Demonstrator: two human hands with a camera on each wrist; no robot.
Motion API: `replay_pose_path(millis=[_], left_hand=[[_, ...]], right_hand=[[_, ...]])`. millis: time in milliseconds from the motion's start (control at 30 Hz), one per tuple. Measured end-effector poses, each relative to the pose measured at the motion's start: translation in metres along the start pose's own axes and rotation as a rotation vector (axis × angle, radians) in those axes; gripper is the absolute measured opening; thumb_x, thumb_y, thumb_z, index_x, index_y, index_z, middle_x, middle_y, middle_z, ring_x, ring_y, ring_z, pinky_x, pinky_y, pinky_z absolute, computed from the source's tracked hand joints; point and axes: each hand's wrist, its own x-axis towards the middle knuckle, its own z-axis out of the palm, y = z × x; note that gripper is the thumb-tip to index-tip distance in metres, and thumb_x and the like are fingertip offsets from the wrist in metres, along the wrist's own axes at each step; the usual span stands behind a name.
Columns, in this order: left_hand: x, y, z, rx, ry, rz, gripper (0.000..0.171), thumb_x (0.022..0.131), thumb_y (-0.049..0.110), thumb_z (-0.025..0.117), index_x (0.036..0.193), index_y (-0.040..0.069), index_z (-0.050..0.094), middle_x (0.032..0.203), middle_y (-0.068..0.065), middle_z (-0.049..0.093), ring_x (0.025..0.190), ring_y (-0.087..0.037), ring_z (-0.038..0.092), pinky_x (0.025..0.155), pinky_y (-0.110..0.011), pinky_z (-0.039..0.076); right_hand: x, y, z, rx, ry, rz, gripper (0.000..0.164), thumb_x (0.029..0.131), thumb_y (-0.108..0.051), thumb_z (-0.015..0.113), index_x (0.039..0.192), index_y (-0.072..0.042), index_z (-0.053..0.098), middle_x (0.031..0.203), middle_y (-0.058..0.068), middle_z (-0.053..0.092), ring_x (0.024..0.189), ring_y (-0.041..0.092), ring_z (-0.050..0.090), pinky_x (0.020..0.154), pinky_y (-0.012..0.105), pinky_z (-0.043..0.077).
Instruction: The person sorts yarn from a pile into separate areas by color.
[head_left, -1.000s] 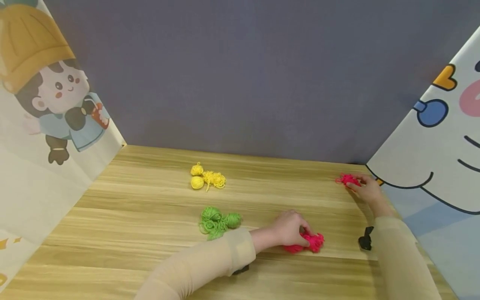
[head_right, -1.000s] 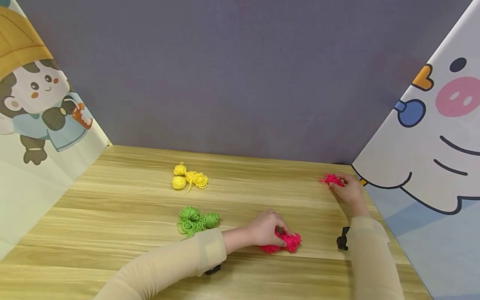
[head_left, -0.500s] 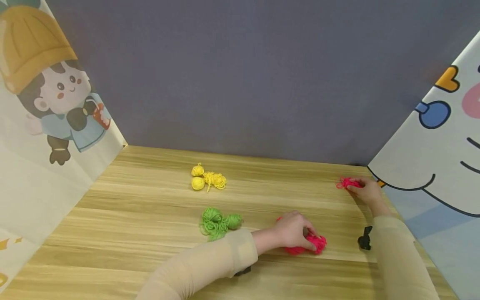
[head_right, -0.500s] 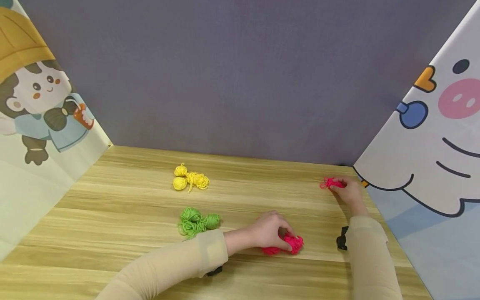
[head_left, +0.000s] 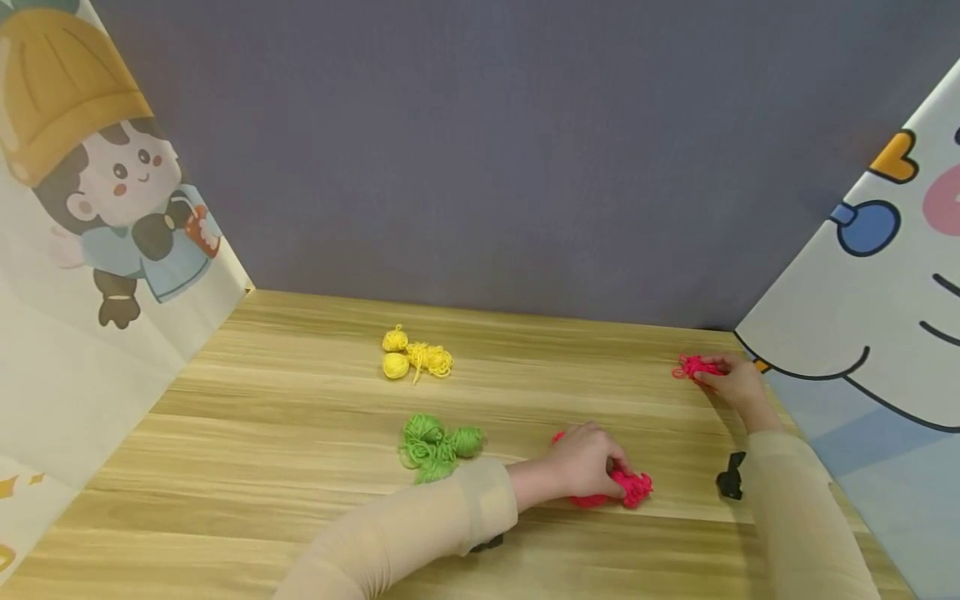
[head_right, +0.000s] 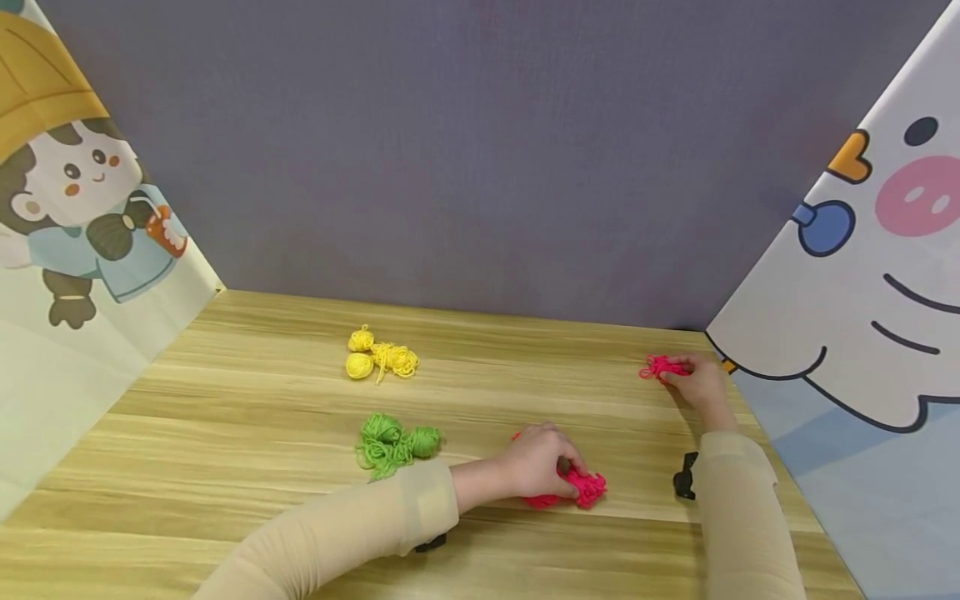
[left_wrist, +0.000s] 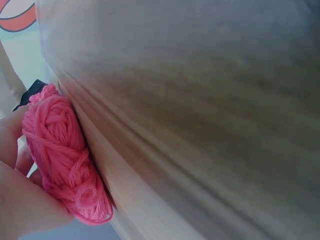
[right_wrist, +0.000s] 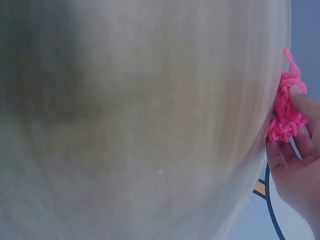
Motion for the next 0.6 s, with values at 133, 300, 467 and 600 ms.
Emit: replay_pose_path(millis=[133, 300, 467, 600], left_hand=[[-0.0005, 0.0010, -0.0001, 0.011, 0.000, -0.012, 0.018, 0.074, 0.041, 0.078, 0.091, 0.035, 0.073, 0.081, 0.025, 0.063, 0.091, 0.001, 0.049, 0.084, -0.016, 0.035], [0.0005, 0.0009, 0.0015, 0.003, 0.000, -0.024, 0.017, 0.074, 0.041, 0.078, 0.090, 0.036, 0.073, 0.081, 0.026, 0.062, 0.091, 0.002, 0.049, 0.086, -0.017, 0.035], [0.0010, 0.0010, 0.0020, 0.012, -0.006, -0.023, 0.016, 0.074, 0.040, 0.078, 0.089, 0.036, 0.072, 0.081, 0.026, 0.063, 0.092, 0.002, 0.050, 0.090, -0.019, 0.036], [0.0000, 0.0016, 0.0016, 0.018, -0.014, -0.027, 0.016, 0.075, 0.039, 0.078, 0.090, 0.036, 0.072, 0.082, 0.025, 0.063, 0.091, 0.002, 0.049, 0.090, -0.019, 0.036]], right_hand=[[0.0011, -0.0009, 0.0007, -0.005, 0.010, 0.001, 0.042, 0.089, -0.021, 0.067, 0.116, 0.009, 0.056, 0.114, 0.034, 0.058, 0.100, 0.043, 0.055, 0.076, 0.041, 0.048], [0.0019, -0.0015, -0.0007, -0.013, 0.008, 0.004, 0.044, 0.087, -0.023, 0.069, 0.114, 0.010, 0.057, 0.110, 0.033, 0.060, 0.094, 0.040, 0.058, 0.068, 0.032, 0.045], [-0.0002, -0.0065, -0.0032, -0.003, 0.002, 0.006, 0.043, 0.087, -0.023, 0.069, 0.115, 0.008, 0.058, 0.110, 0.031, 0.061, 0.084, 0.027, 0.061, 0.065, 0.025, 0.046], [-0.0015, -0.0086, -0.0040, 0.007, -0.004, 0.003, 0.044, 0.086, -0.024, 0.070, 0.115, 0.008, 0.058, 0.112, 0.031, 0.060, 0.087, 0.028, 0.060, 0.063, 0.022, 0.046]])
